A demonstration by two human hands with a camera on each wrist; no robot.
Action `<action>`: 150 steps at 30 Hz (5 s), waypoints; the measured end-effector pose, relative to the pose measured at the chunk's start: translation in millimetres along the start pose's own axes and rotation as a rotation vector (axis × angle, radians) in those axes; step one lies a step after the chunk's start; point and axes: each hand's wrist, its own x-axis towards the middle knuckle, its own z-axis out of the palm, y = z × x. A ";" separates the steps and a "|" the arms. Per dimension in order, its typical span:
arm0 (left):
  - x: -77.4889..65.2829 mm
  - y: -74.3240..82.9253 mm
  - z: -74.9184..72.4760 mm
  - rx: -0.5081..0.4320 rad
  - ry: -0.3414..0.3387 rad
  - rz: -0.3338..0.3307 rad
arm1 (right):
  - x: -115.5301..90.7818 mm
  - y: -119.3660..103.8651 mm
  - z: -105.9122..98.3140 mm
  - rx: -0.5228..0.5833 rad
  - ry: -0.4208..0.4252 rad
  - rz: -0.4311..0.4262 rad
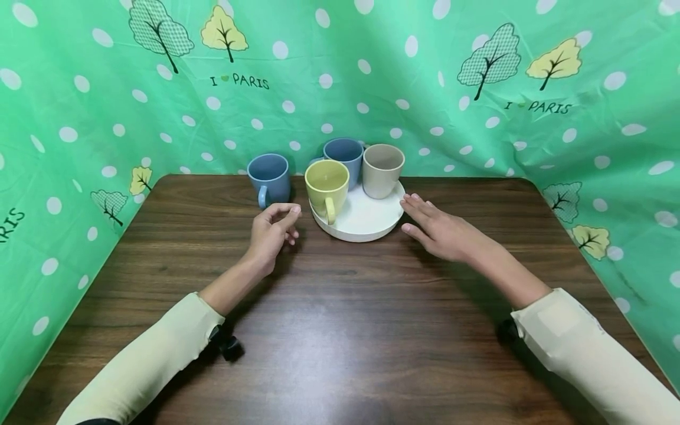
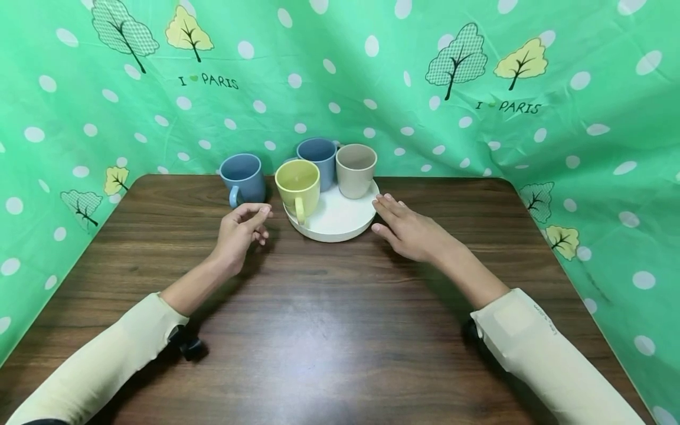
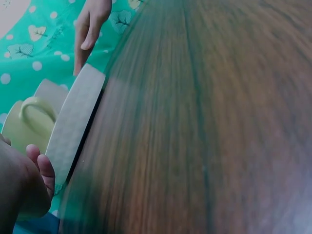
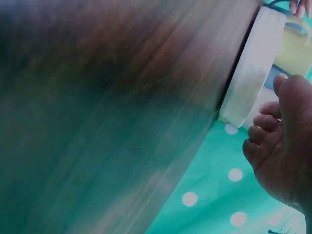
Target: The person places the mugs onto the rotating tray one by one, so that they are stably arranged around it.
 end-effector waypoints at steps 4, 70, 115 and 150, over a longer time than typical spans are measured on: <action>1.3 1.0 -5.6 -0.014 0.022 -0.004 | 3.2 6.4 -0.7 0.002 -0.009 0.005; 26.8 -5.2 -55.6 0.009 0.101 0.014 | 8.9 11.9 9.1 0.004 -0.045 -0.008; 34.2 -7.4 -40.8 -0.149 0.015 0.106 | -6.8 -4.6 14.0 0.007 -0.049 -0.012; 3.3 2.1 -53.5 -0.189 0.003 0.142 | -11.2 -11.1 12.6 -0.008 -0.069 -0.007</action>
